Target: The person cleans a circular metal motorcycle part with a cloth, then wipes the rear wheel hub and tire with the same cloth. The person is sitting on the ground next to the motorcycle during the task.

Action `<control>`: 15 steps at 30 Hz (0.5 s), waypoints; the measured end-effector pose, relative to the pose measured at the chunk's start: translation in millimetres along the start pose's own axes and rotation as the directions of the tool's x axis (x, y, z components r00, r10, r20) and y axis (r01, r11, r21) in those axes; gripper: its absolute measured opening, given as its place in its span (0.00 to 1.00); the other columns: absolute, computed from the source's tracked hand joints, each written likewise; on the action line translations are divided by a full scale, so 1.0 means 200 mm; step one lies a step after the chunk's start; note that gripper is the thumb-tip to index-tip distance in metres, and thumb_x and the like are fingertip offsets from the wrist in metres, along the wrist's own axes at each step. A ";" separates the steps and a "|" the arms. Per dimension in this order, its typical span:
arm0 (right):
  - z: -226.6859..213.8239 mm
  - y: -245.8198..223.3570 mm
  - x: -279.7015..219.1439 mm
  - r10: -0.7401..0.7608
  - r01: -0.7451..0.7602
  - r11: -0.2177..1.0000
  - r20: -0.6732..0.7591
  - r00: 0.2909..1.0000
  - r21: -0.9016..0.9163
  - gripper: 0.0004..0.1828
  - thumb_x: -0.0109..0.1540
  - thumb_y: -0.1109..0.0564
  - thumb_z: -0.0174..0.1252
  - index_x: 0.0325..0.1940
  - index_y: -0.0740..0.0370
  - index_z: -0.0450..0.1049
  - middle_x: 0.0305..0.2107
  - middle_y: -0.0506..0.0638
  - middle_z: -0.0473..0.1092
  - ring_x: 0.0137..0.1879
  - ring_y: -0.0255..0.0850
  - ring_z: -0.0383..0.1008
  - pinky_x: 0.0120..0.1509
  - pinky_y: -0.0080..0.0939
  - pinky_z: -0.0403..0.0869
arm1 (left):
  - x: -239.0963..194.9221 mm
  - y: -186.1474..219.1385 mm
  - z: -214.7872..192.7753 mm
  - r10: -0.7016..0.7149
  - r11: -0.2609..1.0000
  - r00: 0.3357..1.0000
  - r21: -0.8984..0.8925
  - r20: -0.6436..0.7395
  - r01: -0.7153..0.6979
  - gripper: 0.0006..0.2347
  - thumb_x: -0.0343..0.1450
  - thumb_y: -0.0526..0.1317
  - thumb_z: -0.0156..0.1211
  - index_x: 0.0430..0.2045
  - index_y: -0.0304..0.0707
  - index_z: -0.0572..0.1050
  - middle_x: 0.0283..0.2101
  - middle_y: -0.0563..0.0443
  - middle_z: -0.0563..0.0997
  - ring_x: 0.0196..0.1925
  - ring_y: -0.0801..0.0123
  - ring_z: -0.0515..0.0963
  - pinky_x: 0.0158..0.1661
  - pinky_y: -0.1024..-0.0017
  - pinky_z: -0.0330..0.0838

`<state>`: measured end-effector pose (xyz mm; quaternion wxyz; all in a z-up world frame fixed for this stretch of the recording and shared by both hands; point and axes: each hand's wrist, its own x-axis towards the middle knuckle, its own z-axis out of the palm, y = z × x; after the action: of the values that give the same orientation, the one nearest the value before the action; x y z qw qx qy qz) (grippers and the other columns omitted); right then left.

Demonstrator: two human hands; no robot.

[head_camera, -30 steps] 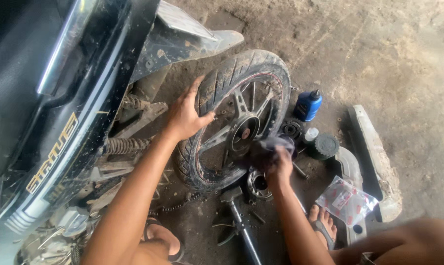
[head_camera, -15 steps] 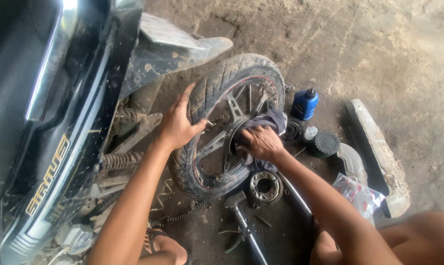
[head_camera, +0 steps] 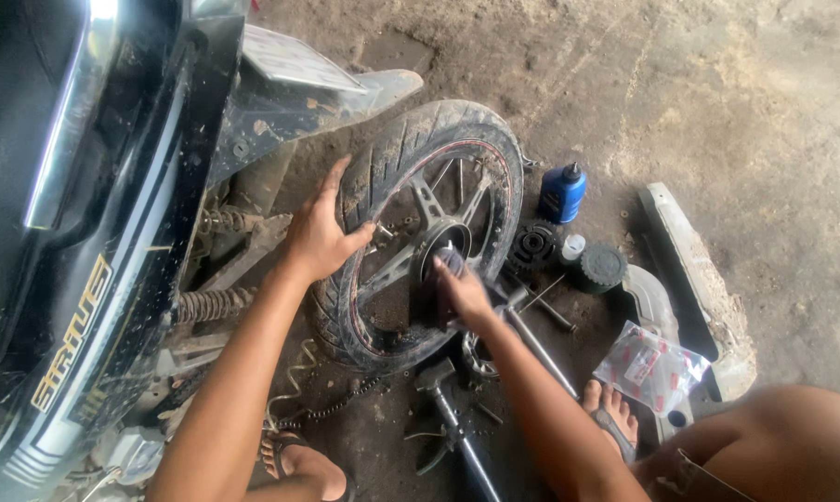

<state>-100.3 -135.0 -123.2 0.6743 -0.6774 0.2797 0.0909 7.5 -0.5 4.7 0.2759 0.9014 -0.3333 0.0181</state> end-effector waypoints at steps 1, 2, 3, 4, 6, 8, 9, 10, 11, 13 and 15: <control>0.00 0.16 0.16 -0.001 0.001 1.000 0.000 1.000 0.001 0.42 0.51 0.26 0.43 0.59 0.53 0.58 0.42 0.66 0.68 0.52 0.59 0.67 0.53 0.56 0.67 | 0.00 0.00 0.00 0.000 1.000 1.000 0.001 0.000 0.000 0.34 0.56 0.40 0.60 0.57 0.37 0.53 0.54 0.30 0.64 0.54 0.39 0.64 0.51 0.49 0.59; 0.01 0.31 0.31 0.107 -0.139 0.912 0.104 0.989 0.385 0.31 0.51 0.36 0.52 0.49 0.58 0.65 0.35 0.61 0.70 0.42 0.52 0.71 0.46 0.51 0.70 | 0.00 0.01 0.00 0.008 1.000 1.000 0.010 0.000 -0.008 0.35 0.55 0.40 0.61 0.57 0.37 0.53 0.53 0.29 0.64 0.54 0.38 0.64 0.51 0.48 0.59; 0.01 0.46 0.47 0.161 -0.283 0.666 0.237 0.958 0.691 0.20 0.51 0.47 0.61 0.39 0.63 0.71 0.28 0.55 0.73 0.33 0.45 0.75 0.39 0.45 0.73 | 0.00 0.01 0.00 0.018 1.000 1.000 0.020 0.000 -0.018 0.35 0.55 0.40 0.61 0.57 0.37 0.53 0.53 0.29 0.64 0.54 0.38 0.64 0.51 0.47 0.59; -0.03 0.46 0.44 0.157 -0.280 0.665 0.236 0.959 0.693 0.20 0.51 0.47 0.61 0.39 0.63 0.71 0.28 0.55 0.73 0.33 0.45 0.75 0.39 0.45 0.73 | 0.01 0.01 0.00 0.022 1.000 1.000 0.021 -0.001 -0.022 0.35 0.55 0.40 0.61 0.57 0.37 0.53 0.53 0.29 0.64 0.54 0.38 0.64 0.51 0.47 0.59; -0.11 0.47 0.37 0.236 -0.269 0.461 0.175 0.956 0.846 0.19 0.46 0.50 0.64 0.36 0.62 0.71 0.23 0.57 0.71 0.25 0.44 0.71 0.27 0.41 0.71 | 0.01 0.00 0.01 0.004 1.000 1.000 0.025 0.001 -0.004 0.35 0.55 0.41 0.61 0.57 0.39 0.53 0.53 0.30 0.64 0.54 0.39 0.64 0.51 0.48 0.59; -0.11 0.65 0.52 0.214 -0.151 0.317 0.084 0.973 0.936 0.21 0.45 0.48 0.63 0.37 0.61 0.71 0.26 0.57 0.70 0.31 0.47 0.71 0.35 0.45 0.70 | 0.01 0.01 0.00 0.012 1.000 1.000 0.027 -0.005 -0.012 0.35 0.55 0.40 0.61 0.57 0.38 0.53 0.52 0.29 0.65 0.53 0.38 0.64 0.50 0.48 0.59; -0.11 0.73 0.59 0.202 -0.019 0.157 -0.014 0.979 0.987 0.24 0.44 0.47 0.62 0.39 0.60 0.70 0.30 0.57 0.70 0.37 0.49 0.70 0.44 0.49 0.69 | 0.01 0.01 -0.01 0.028 0.999 1.000 0.033 -0.010 -0.028 0.35 0.55 0.40 0.61 0.57 0.37 0.53 0.51 0.27 0.65 0.53 0.36 0.64 0.49 0.47 0.60; -0.12 0.69 0.59 0.200 -0.021 0.158 -0.011 0.980 0.987 0.24 0.44 0.47 0.62 0.39 0.60 0.70 0.30 0.57 0.70 0.37 0.49 0.70 0.44 0.49 0.69 | 0.01 0.02 -0.01 0.027 0.999 1.000 0.035 -0.013 -0.026 0.35 0.55 0.40 0.61 0.57 0.37 0.53 0.51 0.27 0.65 0.53 0.36 0.64 0.49 0.47 0.60; -0.14 0.66 0.58 0.186 -0.049 0.093 0.031 0.982 0.994 0.21 0.48 0.49 0.59 0.39 0.63 0.70 0.32 0.58 0.70 0.38 0.50 0.71 0.44 0.48 0.69 | 0.00 0.02 -0.01 0.007 0.999 1.000 0.039 -0.006 -0.007 0.35 0.55 0.40 0.61 0.57 0.38 0.53 0.51 0.28 0.65 0.53 0.37 0.65 0.50 0.47 0.60; -0.14 0.58 0.58 0.171 -0.077 0.027 0.072 0.983 0.997 0.19 0.51 0.51 0.56 0.40 0.66 0.69 0.33 0.59 0.70 0.39 0.50 0.72 0.44 0.48 0.70 | 0.00 0.03 -0.01 -0.012 0.999 1.000 0.042 0.002 0.012 0.35 0.55 0.41 0.60 0.58 0.40 0.53 0.52 0.29 0.65 0.53 0.38 0.65 0.50 0.47 0.60; -0.10 0.47 0.61 0.144 -0.148 0.094 0.134 0.981 0.984 0.12 0.53 0.52 0.55 0.24 0.64 0.69 0.20 0.56 0.70 0.28 0.47 0.73 0.38 0.44 0.73 | 0.01 0.01 -0.01 -0.010 1.000 1.000 0.026 0.003 0.010 0.35 0.55 0.40 0.60 0.58 0.39 0.53 0.52 0.29 0.65 0.53 0.38 0.65 0.49 0.48 0.60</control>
<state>-51.0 -180.3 -264.0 0.9412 -0.0244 0.3330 -0.0513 7.6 -1.9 8.6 0.2639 0.9065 -0.3290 0.0198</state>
